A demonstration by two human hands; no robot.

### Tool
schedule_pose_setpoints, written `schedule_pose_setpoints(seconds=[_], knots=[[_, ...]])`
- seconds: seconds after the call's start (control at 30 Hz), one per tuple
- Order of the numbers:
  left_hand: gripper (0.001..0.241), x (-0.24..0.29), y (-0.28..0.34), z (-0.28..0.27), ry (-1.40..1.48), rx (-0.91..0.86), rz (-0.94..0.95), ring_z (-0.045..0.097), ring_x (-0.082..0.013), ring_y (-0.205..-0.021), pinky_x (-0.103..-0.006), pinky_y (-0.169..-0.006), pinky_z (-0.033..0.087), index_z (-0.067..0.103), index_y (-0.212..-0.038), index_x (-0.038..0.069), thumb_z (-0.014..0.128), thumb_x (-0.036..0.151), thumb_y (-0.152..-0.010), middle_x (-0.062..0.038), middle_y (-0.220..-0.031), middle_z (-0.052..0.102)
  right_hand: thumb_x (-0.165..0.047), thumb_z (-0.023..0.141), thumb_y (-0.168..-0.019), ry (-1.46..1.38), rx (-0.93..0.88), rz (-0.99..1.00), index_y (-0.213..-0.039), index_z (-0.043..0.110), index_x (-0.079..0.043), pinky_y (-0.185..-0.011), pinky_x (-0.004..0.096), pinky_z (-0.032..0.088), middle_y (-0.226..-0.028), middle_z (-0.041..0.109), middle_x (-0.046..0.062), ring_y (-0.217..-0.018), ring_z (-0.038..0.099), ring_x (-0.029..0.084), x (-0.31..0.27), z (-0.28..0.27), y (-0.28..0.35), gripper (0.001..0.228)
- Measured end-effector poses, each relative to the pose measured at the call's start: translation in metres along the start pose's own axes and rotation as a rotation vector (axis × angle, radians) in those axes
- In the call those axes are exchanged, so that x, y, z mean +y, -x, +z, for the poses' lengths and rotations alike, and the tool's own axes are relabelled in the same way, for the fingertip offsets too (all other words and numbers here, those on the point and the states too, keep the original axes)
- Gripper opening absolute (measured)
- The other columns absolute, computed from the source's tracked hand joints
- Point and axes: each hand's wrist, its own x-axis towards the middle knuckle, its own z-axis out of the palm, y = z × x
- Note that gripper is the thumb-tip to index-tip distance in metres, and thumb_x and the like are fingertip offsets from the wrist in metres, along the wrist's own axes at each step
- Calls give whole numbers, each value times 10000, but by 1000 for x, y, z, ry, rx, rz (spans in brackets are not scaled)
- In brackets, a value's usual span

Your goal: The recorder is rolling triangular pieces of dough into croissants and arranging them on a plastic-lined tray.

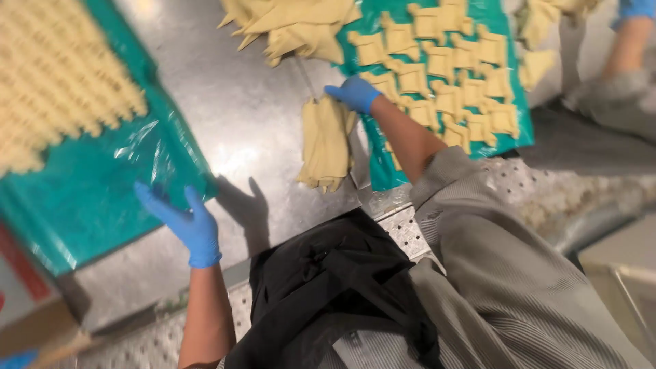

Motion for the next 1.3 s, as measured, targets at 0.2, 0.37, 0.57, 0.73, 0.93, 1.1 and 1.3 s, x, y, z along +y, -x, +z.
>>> schedule_pose_setpoints(seconds=[0.2,0.37,0.57,0.73,0.93,1.1,1.3], knots=[[736,21,41,-17,-14,50,-110,518,-326,-1420,-449,-1195,455,153,-1693,65,589,108,-1102,-207,-1675,352,-430,752,-864,-249,6,-5,-849,747,-24,-645,334,519,-747,703,104,-654,651,179,-2,6,17,406],[680,11,69,-8,39,59,-263,520,-312,-1379,-439,-1156,467,154,-1685,58,533,138,-1126,-216,-1667,364,-124,807,-946,-922,218,-251,-913,600,-9,-689,283,485,-824,611,36,-756,576,113,15,26,30,239],[741,39,68,62,7,-234,-164,517,-317,-1428,-448,-1227,432,220,-1675,87,622,215,-1067,-211,-1615,413,23,771,-901,-1148,288,-307,-1190,523,-54,-795,286,579,-1042,591,8,-902,668,148,2,36,128,389],[1031,95,49,119,-35,-809,10,207,-435,-1541,-551,-1237,218,214,-1629,81,817,464,-886,-283,-1665,203,11,771,-916,-1055,59,-309,-1206,568,-26,-852,269,561,-1069,646,52,-982,664,122,-26,33,237,355],[949,89,58,140,38,-1003,385,198,-461,-1528,-596,-1231,145,389,-1543,123,849,418,-767,-212,-1634,306,-47,807,-885,-661,124,-491,-1139,625,-15,-844,260,575,-1065,690,58,-952,712,124,-66,7,291,314],[295,73,58,123,236,-1031,381,689,-236,-1315,-551,-1388,231,714,-1244,181,710,230,-953,-5,-1301,750,0,809,-860,-620,156,-535,-1140,629,2,-841,280,581,-1104,673,92,-965,700,152,-88,-10,301,332],[362,110,34,51,333,-1358,-176,645,-455,-1032,-466,-929,552,680,-1220,-4,676,308,-1035,-228,-1069,675,125,715,-976,-1008,414,-497,-1277,538,6,-982,306,602,-1147,685,110,-1093,709,178,-112,-13,275,369]])
